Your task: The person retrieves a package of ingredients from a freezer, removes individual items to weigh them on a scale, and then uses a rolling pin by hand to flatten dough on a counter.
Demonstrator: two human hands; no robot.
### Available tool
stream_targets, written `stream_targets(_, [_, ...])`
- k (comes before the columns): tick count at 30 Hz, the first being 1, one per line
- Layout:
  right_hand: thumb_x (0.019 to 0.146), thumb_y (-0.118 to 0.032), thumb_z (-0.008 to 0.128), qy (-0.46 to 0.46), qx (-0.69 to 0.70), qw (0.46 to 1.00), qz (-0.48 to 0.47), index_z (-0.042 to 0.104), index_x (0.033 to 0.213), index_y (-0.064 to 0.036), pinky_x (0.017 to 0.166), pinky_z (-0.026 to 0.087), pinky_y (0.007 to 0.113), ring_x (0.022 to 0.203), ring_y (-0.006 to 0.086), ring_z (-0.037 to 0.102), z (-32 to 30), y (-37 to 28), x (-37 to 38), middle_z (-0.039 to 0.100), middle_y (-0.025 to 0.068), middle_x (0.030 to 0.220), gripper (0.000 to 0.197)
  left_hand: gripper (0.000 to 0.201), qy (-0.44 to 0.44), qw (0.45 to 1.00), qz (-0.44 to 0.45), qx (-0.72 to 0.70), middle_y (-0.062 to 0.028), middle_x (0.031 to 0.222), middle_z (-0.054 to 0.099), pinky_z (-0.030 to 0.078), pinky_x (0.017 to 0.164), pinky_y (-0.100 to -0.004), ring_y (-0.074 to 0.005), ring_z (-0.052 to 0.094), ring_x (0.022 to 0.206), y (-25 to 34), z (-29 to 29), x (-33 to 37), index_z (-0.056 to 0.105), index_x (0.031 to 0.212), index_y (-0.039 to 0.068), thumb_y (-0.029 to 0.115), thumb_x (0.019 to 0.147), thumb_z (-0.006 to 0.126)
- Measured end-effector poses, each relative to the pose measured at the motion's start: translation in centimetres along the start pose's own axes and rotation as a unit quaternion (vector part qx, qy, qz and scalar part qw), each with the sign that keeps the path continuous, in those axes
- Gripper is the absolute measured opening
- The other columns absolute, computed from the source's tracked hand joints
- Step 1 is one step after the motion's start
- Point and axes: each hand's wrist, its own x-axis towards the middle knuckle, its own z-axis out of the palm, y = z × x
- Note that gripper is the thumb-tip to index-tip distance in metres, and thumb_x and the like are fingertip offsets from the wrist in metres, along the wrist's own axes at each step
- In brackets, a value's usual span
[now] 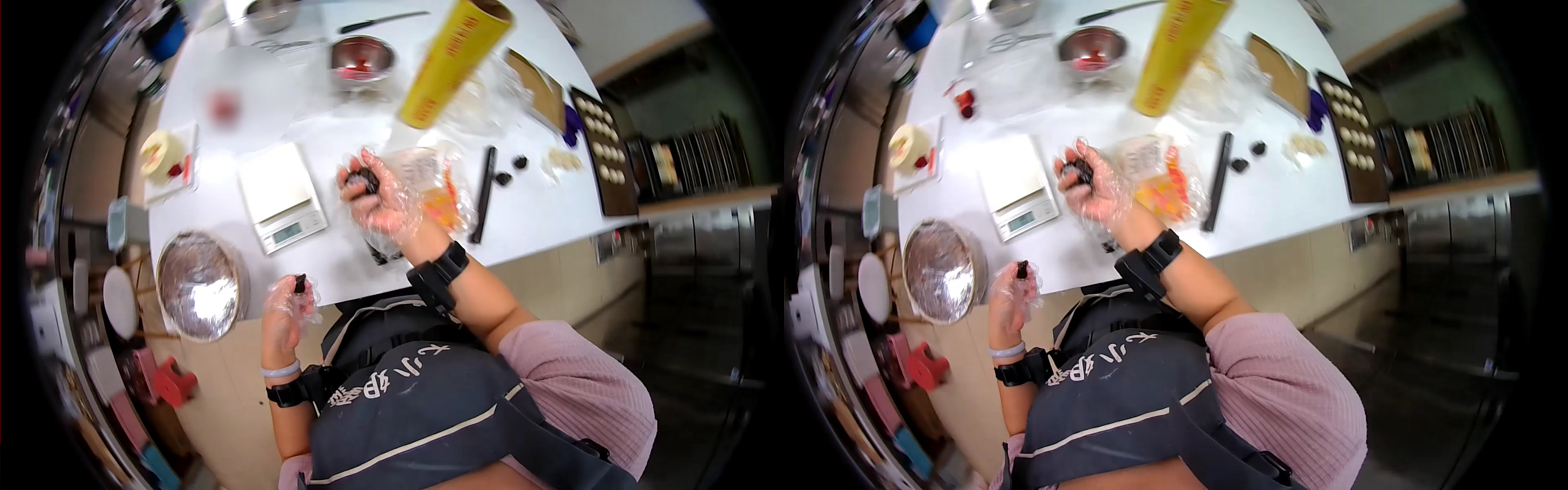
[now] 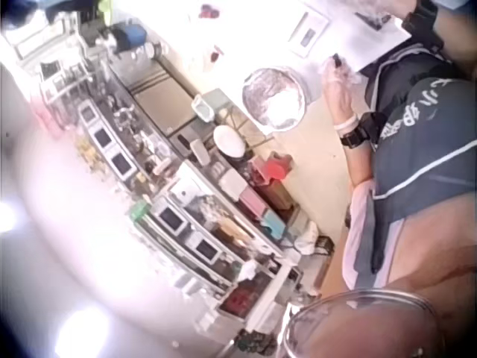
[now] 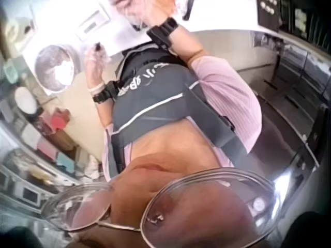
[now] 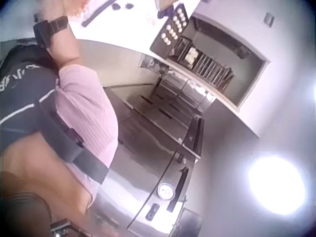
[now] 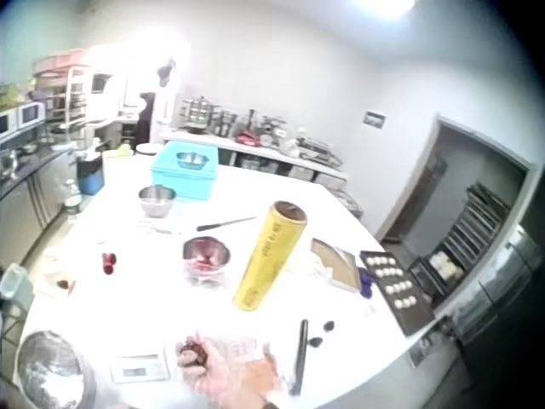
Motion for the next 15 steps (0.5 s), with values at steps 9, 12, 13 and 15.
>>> stream_targets(9, [0.085,-0.032,0.055,0.078,-0.159,0.928,-0.328,0.043,0.063,-0.0172,0.033,0.025,0.019,0.04,0.0081,0.036,-7.6,-4.6,-19.8,0.046,0.001,0.056,0.029,0.02,-0.298,0.713,0.434,0.463,-0.0069,0.08,0.061,0.044,0.061,-0.0268,-0.0159,0.054,0.065,0.3,13.9,3.2,0.063,0.095,0.0,0.014,0.082,0.058])
stream_targets(12, [0.085,-0.028,0.055,0.127,-0.092,0.917,-0.368,0.053,0.074,-0.0116,0.046,0.036,0.02,0.056,0.0139,0.048,-8.2,-5.3,-23.6,0.054,0.0072,0.072,0.019,0.02,-0.33,0.597,0.534,0.5,-0.0126,0.083,0.061,0.046,0.067,-0.0338,-0.0265,0.057,0.072,-1.0,21.2,3.7,0.064,0.093,0.004,0.009,0.073,0.061])
stream_targets(13, [0.085,-0.021,0.054,0.026,-0.096,0.93,-0.354,0.055,0.096,-0.0039,0.069,0.046,0.028,0.085,0.0238,0.054,-8.0,-5.3,-24.7,0.055,0.014,0.093,0.02,0.02,-0.33,0.59,0.534,0.508,-0.0126,0.083,0.061,0.046,0.067,-0.0338,-0.0265,0.057,0.072,-1.6,23.1,4.0,0.064,0.093,0.004,0.009,0.073,0.061])
stream_targets(15, [0.084,-0.018,0.054,0.01,-0.115,0.919,-0.377,0.053,0.102,-0.0023,0.077,0.045,0.033,0.095,0.0274,0.052,-8.4,-6.2,-26.2,0.054,0.0155,0.099,0.024,0.018,-0.333,0.511,0.536,0.583,-0.0128,0.082,0.062,0.046,0.068,-0.0342,-0.0275,0.058,0.075,-3.1,26.8,4.9,0.066,0.087,0.006,0.01,0.07,0.06])
